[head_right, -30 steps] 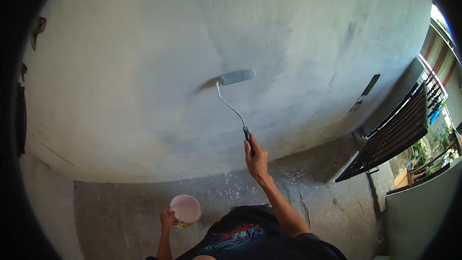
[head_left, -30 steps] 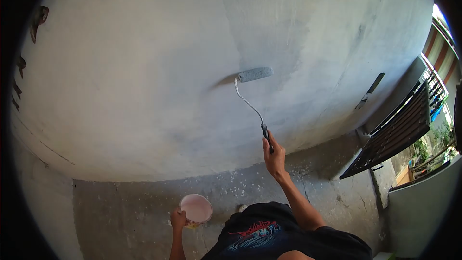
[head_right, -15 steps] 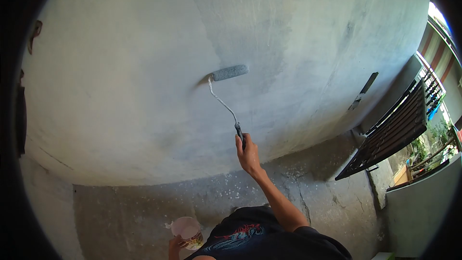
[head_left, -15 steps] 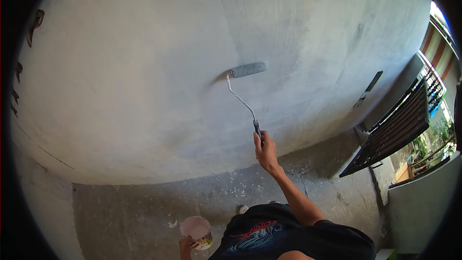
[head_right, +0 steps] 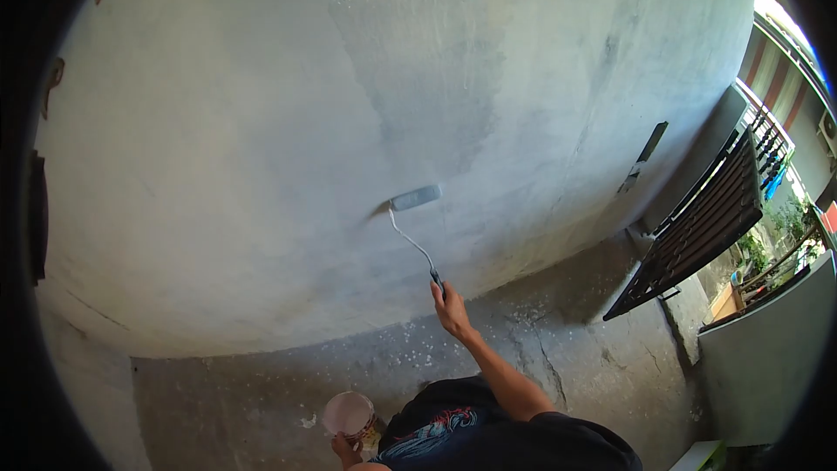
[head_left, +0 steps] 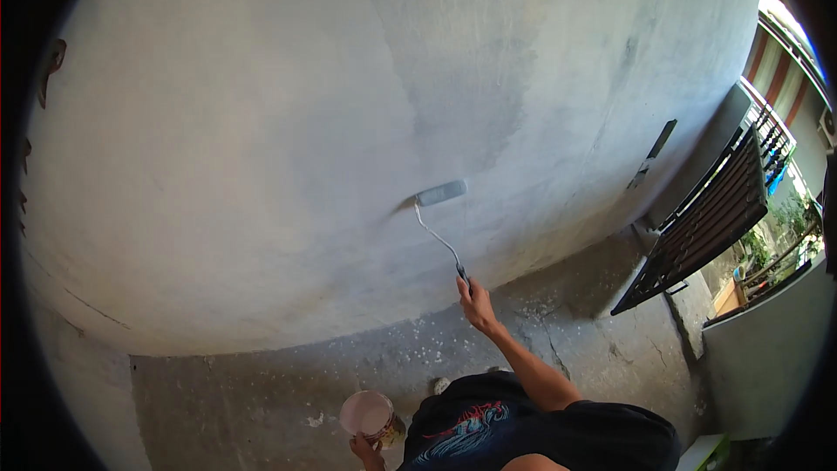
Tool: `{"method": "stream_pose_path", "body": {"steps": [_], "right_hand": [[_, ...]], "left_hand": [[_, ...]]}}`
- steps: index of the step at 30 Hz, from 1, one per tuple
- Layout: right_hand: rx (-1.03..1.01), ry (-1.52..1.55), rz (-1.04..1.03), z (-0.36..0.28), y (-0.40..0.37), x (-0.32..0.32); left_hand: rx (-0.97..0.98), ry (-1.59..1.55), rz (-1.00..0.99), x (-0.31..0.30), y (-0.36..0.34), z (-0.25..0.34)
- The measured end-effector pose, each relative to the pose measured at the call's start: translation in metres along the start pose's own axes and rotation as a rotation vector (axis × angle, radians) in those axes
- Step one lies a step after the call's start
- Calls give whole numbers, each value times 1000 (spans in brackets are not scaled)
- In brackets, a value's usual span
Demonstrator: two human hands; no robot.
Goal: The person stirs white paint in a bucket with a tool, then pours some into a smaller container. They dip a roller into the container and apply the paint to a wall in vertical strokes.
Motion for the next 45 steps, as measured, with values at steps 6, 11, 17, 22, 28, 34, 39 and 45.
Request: {"method": "stream_pose_path", "body": {"steps": [6, 11, 17, 22, 28, 34, 39, 45], "right_hand": [[87, 108, -34, -17, 0, -24], [-91, 115, 57, -77, 16, -49], [-60, 173, 73, -95, 28, -48], [-95, 164, 74, -46, 33, -19], [45, 243, 13, 21, 7, 6], [108, 75, -31, 75, -5, 0], [246, 14, -57, 52, -18, -30], [405, 107, -151, 12, -10, -48]], "left_hand": [[5, -241, -21, 36, -35, 26], [54, -306, -101, 67, -48, 45], [51, -366, -202, 97, -58, 63], [38, -451, -246, 114, -78, 76], [20, -497, -271, 131, -86, 89], [89, -462, -286, 137, -85, 102], [86, -484, -271, 138, -104, 121], [82, -481, -321, 149, -105, 122]]}}
Point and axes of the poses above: each hand's wrist, its own y-axis towards the middle knuckle, its own x-axis out of the palm, z = x × y, the point moved 9 cm from there along y, towards the middle knuckle, and after that the axes turned 13 degrees about z, right-handed, at the moved point
